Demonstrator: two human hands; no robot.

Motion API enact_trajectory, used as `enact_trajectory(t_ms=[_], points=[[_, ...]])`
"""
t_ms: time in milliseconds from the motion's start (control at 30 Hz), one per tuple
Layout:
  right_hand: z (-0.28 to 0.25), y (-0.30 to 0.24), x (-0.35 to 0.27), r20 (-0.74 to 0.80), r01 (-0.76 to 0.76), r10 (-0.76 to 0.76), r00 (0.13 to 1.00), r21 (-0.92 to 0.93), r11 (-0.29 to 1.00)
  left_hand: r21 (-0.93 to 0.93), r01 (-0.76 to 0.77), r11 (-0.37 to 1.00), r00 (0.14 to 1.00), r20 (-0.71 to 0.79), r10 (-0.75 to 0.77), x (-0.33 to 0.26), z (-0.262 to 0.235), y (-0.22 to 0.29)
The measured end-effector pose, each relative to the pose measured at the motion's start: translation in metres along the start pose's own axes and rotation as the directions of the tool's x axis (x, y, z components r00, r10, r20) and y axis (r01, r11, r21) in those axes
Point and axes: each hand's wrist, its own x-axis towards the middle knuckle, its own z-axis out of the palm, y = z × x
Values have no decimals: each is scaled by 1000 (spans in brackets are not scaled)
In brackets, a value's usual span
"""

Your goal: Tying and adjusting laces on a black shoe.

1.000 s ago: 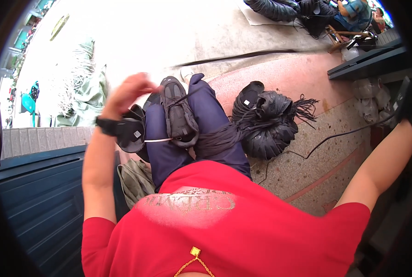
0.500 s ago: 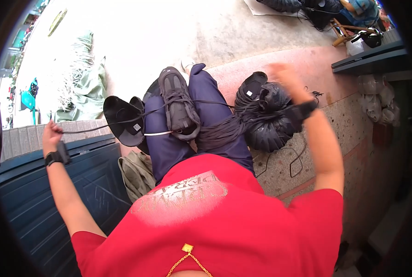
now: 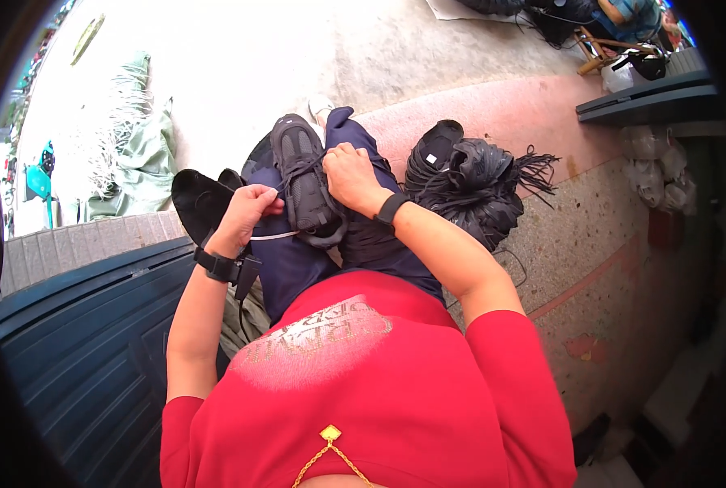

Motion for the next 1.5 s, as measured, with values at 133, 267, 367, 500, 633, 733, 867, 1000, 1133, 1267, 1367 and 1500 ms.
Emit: enact_trajectory(t_ms=[133,267,367,500,633,733,867,1000,1133,1267,1367,1500], points=[[-1,2,6,63,10,-3,998,-102,995,70,74,995,997,18,-75,4,9,5],[-10,-8,13,177,349,-306,936,-329,878,232,-171,958,973,-111,201,13,13,-19],[-16,-10,17,183,293,-243,952,-329,898,332,-93,939,967,-196,165,20,8,-28],[-15,-7,12,10,76,-76,997,-249,966,371,-109,922,966,-179,187,22,9,-24],[-10,-6,10,45,92,-83,996,-255,962,354,-103,930,986,-84,141,21,2,-16],[-9,-4,9,41,92,-85,996,-253,963,273,60,960,996,-74,-41,16,4,-2],[-8,-3,9,56,86,-74,996,-253,964,197,33,980,999,-25,-28,16,5,3],[-9,-3,7,48,71,-61,997,-251,965,246,-7,969,999,-45,18,18,1,-2],[-10,-5,7,60,70,-57,997,-258,964,361,-109,926,971,-161,177,26,1,-16],[-8,-4,6,71,49,-32,997,-254,966,583,-226,781,889,-205,410,29,11,-17],[-10,-4,6,48,41,-31,998,-241,970,725,-281,629,825,-151,544,25,15,-11],[-10,-3,10,61,22,-10,998,-203,979,840,-356,411,735,-20,678,23,17,-14]])
